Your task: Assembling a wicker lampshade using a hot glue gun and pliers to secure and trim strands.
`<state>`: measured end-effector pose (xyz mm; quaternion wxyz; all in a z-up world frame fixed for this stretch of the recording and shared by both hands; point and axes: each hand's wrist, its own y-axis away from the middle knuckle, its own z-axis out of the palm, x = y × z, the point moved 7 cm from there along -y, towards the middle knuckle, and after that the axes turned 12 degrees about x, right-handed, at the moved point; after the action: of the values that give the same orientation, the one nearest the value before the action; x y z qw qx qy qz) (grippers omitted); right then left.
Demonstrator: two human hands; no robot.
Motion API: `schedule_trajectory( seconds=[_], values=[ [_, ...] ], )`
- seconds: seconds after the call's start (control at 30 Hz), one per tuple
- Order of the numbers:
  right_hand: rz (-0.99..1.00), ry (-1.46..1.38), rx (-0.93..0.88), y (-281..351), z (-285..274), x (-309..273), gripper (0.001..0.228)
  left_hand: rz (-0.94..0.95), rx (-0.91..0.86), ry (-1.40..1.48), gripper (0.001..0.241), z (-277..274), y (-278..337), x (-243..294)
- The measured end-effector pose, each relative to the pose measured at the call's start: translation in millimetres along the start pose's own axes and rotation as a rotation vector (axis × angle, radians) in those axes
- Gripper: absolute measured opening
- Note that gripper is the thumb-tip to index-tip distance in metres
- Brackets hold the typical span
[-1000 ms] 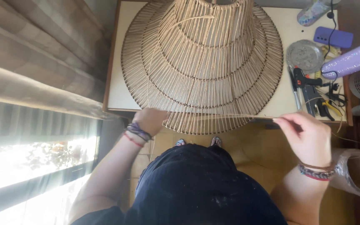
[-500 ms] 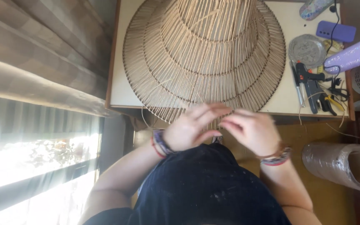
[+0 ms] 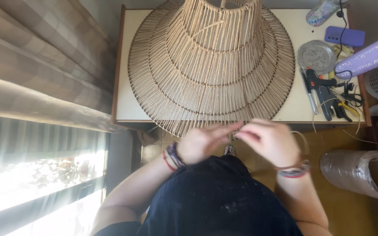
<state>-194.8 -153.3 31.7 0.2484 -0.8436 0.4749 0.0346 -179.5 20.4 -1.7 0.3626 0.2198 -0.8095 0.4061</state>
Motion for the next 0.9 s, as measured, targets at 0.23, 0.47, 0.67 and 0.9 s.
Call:
schedule_trajectory(
  seconds=[0.23, 0.47, 0.67, 0.9],
  values=[
    [0.306, 0.118, 0.17, 14, -44, 28, 0.012, -0.081, -0.133, -0.932, 0.06, -13, 14, -56],
    [0.341, 0.136, 0.179, 16, -49, 37, 0.012, -0.064, 0.04, -0.623, 0.047, -5, 43, -120],
    [0.216, 0.162, 0.119, -7, -29, 7, 0.013, 0.144, 0.169, -0.401, 0.052, -14, -20, 13],
    [0.3, 0.12, 0.234, 11, -62, 42, 0.01, -0.455, -0.081, -0.63, 0.029, -22, 73, -155]
  ],
)
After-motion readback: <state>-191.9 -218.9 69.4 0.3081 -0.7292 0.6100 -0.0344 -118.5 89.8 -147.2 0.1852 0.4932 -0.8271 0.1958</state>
